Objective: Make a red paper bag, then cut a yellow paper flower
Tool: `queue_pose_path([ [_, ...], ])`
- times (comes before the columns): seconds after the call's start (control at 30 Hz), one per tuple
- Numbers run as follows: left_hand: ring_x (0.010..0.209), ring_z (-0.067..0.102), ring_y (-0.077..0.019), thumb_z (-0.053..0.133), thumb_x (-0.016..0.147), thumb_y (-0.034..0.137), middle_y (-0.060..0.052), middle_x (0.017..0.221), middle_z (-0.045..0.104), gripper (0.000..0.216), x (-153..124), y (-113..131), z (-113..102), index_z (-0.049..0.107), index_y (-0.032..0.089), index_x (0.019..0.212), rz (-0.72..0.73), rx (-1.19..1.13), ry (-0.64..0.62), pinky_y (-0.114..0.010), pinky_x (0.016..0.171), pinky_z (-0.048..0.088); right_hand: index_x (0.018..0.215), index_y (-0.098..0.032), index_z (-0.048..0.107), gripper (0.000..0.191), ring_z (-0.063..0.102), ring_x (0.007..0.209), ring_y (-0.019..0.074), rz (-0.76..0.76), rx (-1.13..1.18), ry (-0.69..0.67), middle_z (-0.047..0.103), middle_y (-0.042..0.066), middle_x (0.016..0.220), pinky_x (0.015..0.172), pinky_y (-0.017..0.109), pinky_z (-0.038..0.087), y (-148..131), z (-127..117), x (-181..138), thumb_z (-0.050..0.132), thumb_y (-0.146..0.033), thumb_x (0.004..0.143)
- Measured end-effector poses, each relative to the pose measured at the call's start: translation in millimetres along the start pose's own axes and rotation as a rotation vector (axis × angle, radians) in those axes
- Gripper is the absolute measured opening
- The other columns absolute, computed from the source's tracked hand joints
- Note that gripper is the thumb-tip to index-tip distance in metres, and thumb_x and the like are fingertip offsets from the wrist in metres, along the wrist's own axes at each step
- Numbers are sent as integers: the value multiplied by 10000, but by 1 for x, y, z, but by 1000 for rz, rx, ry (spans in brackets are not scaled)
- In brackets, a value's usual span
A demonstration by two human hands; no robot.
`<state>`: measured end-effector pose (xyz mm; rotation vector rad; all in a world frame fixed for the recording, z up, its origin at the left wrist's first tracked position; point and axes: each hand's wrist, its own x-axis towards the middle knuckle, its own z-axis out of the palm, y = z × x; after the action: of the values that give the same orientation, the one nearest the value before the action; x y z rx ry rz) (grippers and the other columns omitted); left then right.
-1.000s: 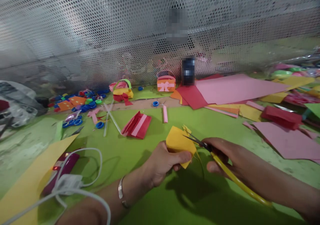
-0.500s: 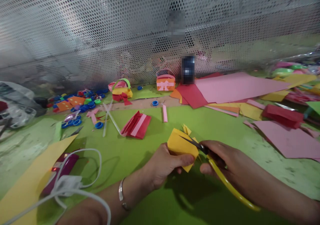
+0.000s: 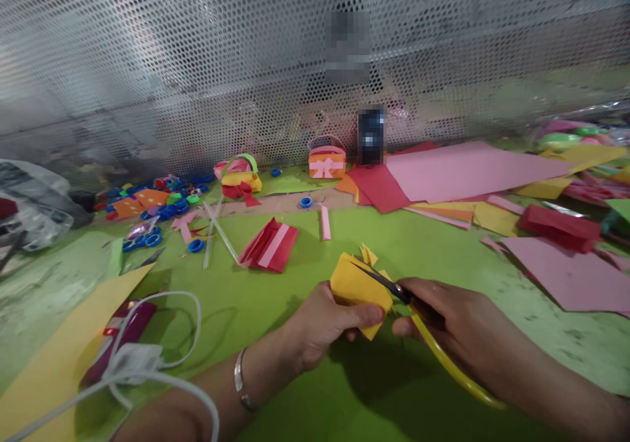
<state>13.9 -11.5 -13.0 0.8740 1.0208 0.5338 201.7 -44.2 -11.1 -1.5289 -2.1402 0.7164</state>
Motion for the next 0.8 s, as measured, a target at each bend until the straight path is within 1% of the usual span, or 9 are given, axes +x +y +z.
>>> queue_pose_path([
  [0.1, 475, 459, -46, 816, 498, 364, 27, 599, 568, 364, 0, 0, -1, 634, 120, 698, -4, -6, -25, -186, 415, 266, 932, -216, 592, 196, 632, 574, 175, -26, -48, 12, 691, 30, 738, 498, 259, 468, 4, 2, -1, 494, -372, 866],
  [0.23, 494, 475, -54, 828, 473, 364, 16, 623, 585, 397, 2, -1, -2, 642, 115, 722, -26, -2, -22, -189, 418, 269, 893, -217, 582, 149, 621, 515, 166, -97, -106, 64, 678, 16, 661, 456, 245, 435, 6, 2, -2, 467, -308, 872],
  [0.33, 491, 477, -55, 833, 459, 360, 13, 624, 588, 411, 3, -2, -3, 639, 112, 722, -42, 10, -14, -189, 415, 275, 869, -215, 571, 173, 595, 465, 158, -145, -183, 94, 645, 3, 602, 428, 237, 401, 7, 1, -2, 484, -364, 880],
  [0.47, 474, 472, -47, 840, 450, 346, 20, 608, 585, 400, 3, -1, -4, 627, 114, 697, -49, -1, -25, -181, 406, 274, 869, -216, 571, 285, 592, 449, 161, -192, -266, 132, 634, -4, 591, 421, 242, 386, 10, 2, -2, 456, -476, 887],
  [0.57, 475, 479, -47, 841, 460, 336, 18, 606, 592, 380, 2, 0, -5, 635, 111, 687, -57, -3, -54, -176, 404, 278, 877, -214, 579, 320, 583, 419, 159, -206, -263, 150, 636, -9, 569, 400, 243, 370, 11, 4, -3, 404, -480, 908],
  [0.63, 490, 504, -58, 834, 482, 332, 4, 612, 612, 373, 1, 0, -6, 653, 106, 717, -71, 14, -102, -175, 403, 283, 895, -210, 590, 338, 578, 408, 166, -207, -247, 163, 641, -2, 563, 387, 249, 369, 12, 3, -2, 377, -473, 916],
  [0.7, 497, 521, -66, 826, 503, 325, -8, 614, 632, 364, 0, 1, -7, 664, 105, 744, -83, 27, -152, -173, 398, 279, 878, -207, 602, 344, 578, 417, 171, -172, -212, 182, 640, 9, 561, 396, 256, 382, 13, -2, 0, 393, -478, 905],
  [0.73, 492, 521, -66, 822, 511, 320, -9, 609, 636, 352, -1, 1, -7, 665, 106, 743, -86, 33, -162, -172, 395, 274, 852, -207, 608, 335, 576, 427, 171, -126, -182, 192, 633, 11, 554, 406, 258, 388, 14, -6, 2, 422, -483, 890],
  [0.8, 475, 506, -58, 816, 524, 298, -5, 599, 638, 313, -1, 2, -7, 663, 110, 721, -80, 49, -144, -171, 395, 272, 833, -207, 611, 296, 557, 427, 159, 33, -46, 188, 599, -2, 513, 413, 252, 390, 17, -15, 8, 494, -479, 853],
])
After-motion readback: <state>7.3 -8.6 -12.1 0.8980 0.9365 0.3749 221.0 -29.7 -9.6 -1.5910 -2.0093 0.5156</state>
